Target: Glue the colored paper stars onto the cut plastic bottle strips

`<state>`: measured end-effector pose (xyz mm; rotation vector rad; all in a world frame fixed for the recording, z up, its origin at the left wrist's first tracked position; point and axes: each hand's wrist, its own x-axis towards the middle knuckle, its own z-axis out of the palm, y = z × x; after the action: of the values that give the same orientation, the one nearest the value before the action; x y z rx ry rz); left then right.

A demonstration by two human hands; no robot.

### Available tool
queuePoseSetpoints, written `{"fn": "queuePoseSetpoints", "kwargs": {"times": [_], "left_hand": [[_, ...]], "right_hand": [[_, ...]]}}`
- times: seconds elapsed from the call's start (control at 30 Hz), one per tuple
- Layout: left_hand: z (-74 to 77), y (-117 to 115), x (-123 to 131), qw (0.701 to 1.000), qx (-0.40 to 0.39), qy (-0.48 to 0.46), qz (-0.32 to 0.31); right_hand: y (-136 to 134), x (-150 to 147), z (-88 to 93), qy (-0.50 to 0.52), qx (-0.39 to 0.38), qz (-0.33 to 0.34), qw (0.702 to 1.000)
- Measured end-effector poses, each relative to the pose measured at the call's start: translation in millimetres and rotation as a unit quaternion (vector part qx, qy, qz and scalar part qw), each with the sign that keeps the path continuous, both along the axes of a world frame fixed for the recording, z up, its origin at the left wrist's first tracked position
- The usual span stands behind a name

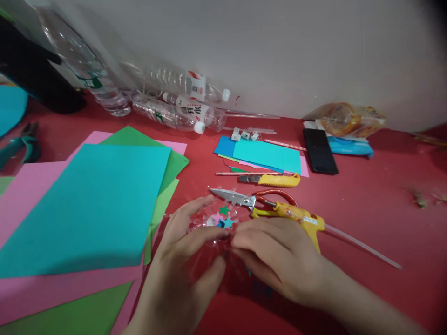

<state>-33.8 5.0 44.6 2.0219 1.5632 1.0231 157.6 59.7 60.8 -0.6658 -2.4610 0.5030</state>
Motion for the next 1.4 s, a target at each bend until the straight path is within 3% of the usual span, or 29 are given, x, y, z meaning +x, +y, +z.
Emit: {"fn": "queuePoseSetpoints", "kwargs": {"times": [0.13,0.3,0.53,0.67,0.77,0.9,0.97,1.03,1.4], "left_hand": [[-0.6,0.4,1.9,1.0,0.016,0.004,0.005],[-1.4,-2.2,2.4,0.997,0.044,0.056,0.023],[-2.2,-3.1,2.2,0.996,0.039,0.075,0.025],[-2.5,-4.2,0.2,0.998,0.016,0.066,0.013],[-2.7,-3.3,0.1,0.998,0.02,0.065,0.014],[-2.4,-2.0,2.1,0.998,0.013,0.051,0.021],[-1.9,-2.2,2.4,0.999,0.008,0.043,0.021],[-1.4,-2.6,2.3,0.999,0.001,0.033,0.02],[4.1,-3.3,4.6,0.999,-0.035,-0.031,0.022]], "right_hand": [[-1.4,4.2,-5.5,0.027,0.087,0.013,0.996],[-1.5,4.7,-5.7,0.04,0.051,0.011,0.998],[-1.3,-0.2,-3.9,0.072,-0.098,0.001,0.993],[-2.4,-3.0,-4.1,0.091,-0.2,-0.039,0.975],[-2.0,-7.1,-0.7,0.119,-0.328,-0.099,0.932],[-0.9,-11.0,4.4,0.149,-0.516,-0.121,0.835],[-0.6,-11.9,5.3,0.156,-0.564,-0.119,0.802],[-0.8,-12.4,4.8,0.161,-0.58,-0.125,0.789],[-2.8,-14.8,2.1,0.141,-0.532,-0.143,0.822]]}}
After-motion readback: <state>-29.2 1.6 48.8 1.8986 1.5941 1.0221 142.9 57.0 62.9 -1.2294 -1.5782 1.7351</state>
